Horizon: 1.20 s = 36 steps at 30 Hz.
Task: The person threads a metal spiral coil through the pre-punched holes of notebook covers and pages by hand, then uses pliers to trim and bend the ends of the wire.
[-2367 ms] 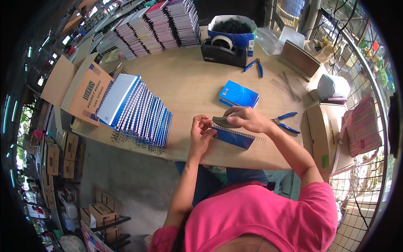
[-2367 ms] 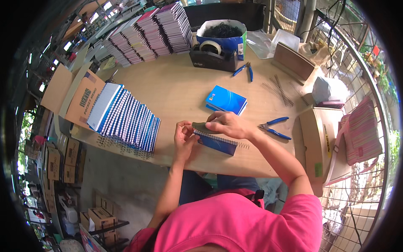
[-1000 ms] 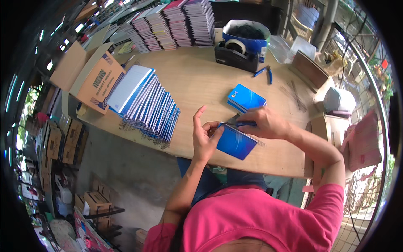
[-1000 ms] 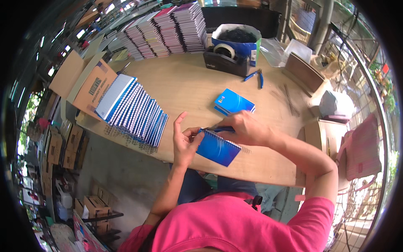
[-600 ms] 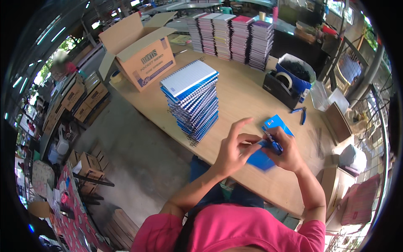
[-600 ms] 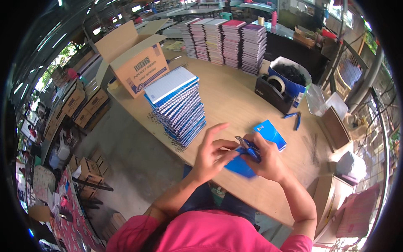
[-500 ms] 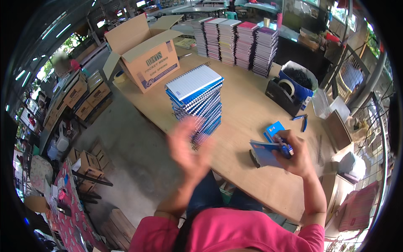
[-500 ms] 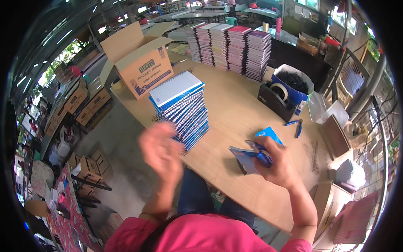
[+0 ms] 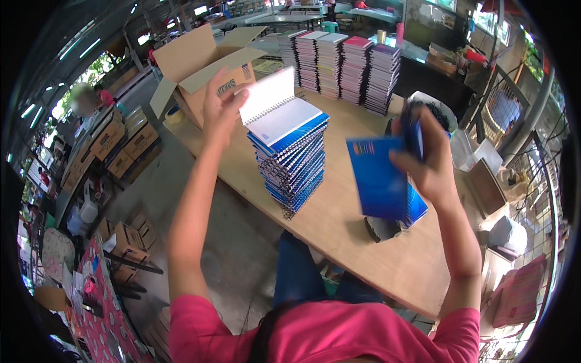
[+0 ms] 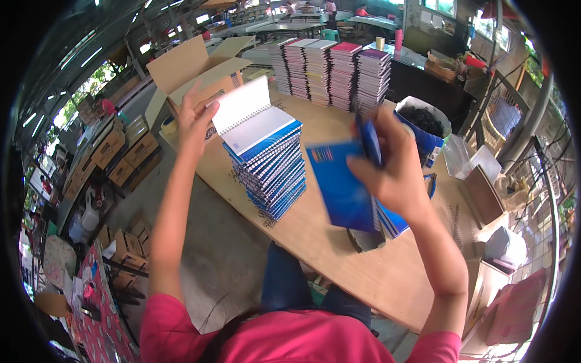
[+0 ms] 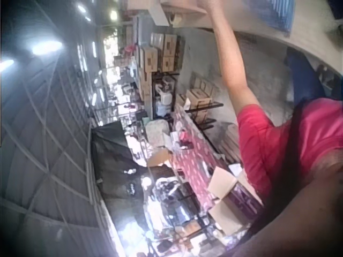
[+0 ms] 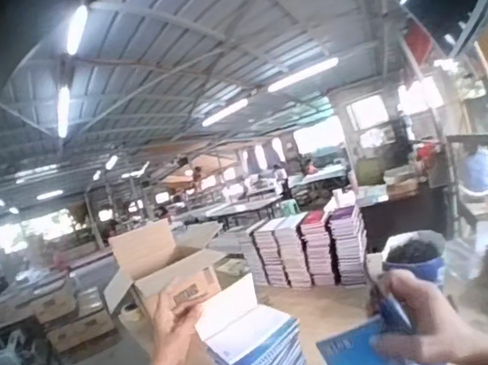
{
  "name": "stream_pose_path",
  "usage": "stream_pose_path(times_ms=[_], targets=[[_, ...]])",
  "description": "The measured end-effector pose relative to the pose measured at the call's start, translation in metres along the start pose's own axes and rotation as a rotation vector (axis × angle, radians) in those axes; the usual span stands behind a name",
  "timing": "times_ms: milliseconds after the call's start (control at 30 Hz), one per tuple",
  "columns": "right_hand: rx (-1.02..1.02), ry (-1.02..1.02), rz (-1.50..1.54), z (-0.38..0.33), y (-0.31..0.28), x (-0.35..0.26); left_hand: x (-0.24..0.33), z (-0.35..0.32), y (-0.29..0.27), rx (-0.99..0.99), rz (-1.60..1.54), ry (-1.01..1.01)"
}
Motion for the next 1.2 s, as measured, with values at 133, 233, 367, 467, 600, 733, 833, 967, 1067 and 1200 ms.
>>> stream_pose_path(times_ms=[133, 233, 367, 467, 600, 733, 833, 967, 1067, 1200], targets=[[0.411, 0.205, 0.814, 0.045, 0.017, 0.034, 0.067, -0.094, 0.061, -0.268, 1.037, 0.713], [0.526, 0.368, 1.072, 0.071, 0.061, 0.07, 0.047, -0.069, 0.035, -0.158, 0.529, 0.404], [0.637, 0.486, 0.762, 0.078, 0.11, 0.134, -0.007, -0.047, 0.014, -0.028, -0.119, -0.054], [0.306, 0.489, 0.319, 0.084, 0.115, 0.135, -0.013, -0.043, 0.017, -0.083, 0.24, -0.031], [0.12, 0.393, -0.119, 0.087, 0.105, 0.114, -0.01, -0.043, 0.01, -0.038, 0.323, -0.016], [0.014, 0.255, -0.301, 0.079, 0.102, 0.131, -0.004, -0.044, 0.02, -0.097, 0.414, -0.033], [0.194, 0.158, -0.188, 0.054, 0.064, 0.093, 0.047, -0.072, 0.0, 0.231, 0.65, 0.368], [0.358, 0.147, -0.349, -0.052, -0.05, 0.073, 0.129, -0.173, 0.072, 0.196, -0.002, 0.654], [0.307, 0.476, -0.853, -0.176, -0.125, 0.126, 0.042, -0.175, 0.197, -0.426, 0.149, 0.193], [0.146, 0.754, -1.164, -0.298, -0.149, 0.17, -0.132, -0.12, 0.324, -0.452, 0.354, 0.007]])
Point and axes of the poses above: each hand's wrist, its own z-axis towards the middle knuckle, its own y-axis out of the palm, x = y × z, the point moved 9 cm from there along z, towards the middle knuckle, and after that the axes turned 9 degrees about z, right-handed, at the moved point
